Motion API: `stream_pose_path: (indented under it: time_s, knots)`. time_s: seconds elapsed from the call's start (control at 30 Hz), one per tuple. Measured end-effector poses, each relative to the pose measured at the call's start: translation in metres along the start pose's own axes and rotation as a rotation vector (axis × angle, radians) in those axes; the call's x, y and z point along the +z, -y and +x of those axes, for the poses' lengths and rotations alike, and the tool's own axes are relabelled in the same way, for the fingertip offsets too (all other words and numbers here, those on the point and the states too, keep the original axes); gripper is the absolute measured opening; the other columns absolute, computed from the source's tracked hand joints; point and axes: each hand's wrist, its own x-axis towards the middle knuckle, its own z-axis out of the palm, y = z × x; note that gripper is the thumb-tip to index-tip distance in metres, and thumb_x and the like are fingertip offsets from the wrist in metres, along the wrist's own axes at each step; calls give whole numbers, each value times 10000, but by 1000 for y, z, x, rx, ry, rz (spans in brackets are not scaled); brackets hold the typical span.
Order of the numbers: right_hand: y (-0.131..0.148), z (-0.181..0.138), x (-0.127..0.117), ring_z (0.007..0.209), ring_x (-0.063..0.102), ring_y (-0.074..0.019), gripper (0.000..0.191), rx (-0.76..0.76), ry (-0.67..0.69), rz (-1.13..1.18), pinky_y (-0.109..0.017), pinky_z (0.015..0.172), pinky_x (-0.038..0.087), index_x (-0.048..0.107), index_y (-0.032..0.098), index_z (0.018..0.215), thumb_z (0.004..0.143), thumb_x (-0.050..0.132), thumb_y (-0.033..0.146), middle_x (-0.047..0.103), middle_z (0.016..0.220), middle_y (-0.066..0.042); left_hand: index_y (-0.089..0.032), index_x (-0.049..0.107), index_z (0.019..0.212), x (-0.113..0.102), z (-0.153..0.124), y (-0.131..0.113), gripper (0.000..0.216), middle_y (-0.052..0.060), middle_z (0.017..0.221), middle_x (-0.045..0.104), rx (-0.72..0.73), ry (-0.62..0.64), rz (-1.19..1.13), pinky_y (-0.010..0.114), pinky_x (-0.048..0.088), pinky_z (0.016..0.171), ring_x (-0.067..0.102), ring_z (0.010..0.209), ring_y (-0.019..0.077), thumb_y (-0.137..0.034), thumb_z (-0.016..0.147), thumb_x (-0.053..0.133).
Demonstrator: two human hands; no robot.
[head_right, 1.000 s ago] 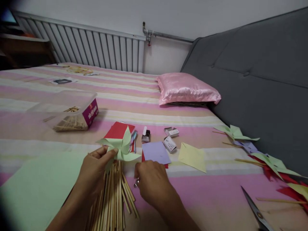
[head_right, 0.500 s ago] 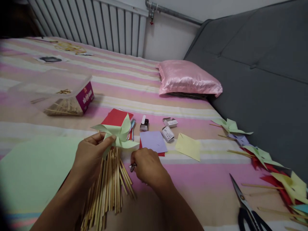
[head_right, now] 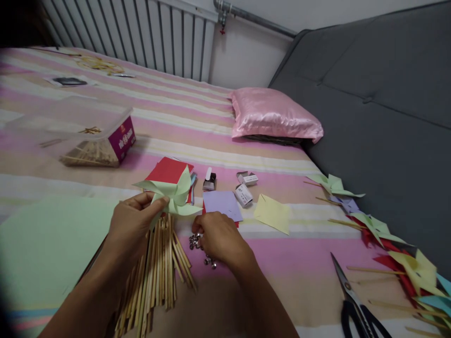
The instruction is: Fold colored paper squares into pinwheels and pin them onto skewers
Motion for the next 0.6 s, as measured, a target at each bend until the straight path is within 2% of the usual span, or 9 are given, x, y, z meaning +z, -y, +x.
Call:
stream_pose_path:
  time_s: [0.1,0.23,0.4,0.6]
  knots:
    - [5,2,3,731,605,-143,254,25,29,-47,-219,583,326,688,228,840,645,624,80,694,801,0,-151,625,576,0,0,1,97,-23,525,615,2,-3,10,191,370,465,513,457,93,-210,559,700]
    - [10,5,4,691,611,-139,236,58,45,-86,-227,573,319,694,228,766,660,576,55,692,718,11,-154,628,577,0,0,0,86,-23,539,628,-5,-2,6,193,383,486,530,476,95,-200,551,697]
    - [9,2,-1,649,609,-129,230,22,27,-30,-220,573,345,705,220,763,697,535,80,699,687,9,-143,645,609,0,0,1,95,-15,545,630,-4,7,17,191,382,478,529,476,97,-208,556,689]
    - [2,0,-3,723,632,-139,277,-43,-30,96,-211,638,397,705,176,823,705,498,36,715,774,-32,-136,632,587,1,-1,1,99,-12,535,620,7,4,13,188,382,468,517,467,94,-209,557,691]
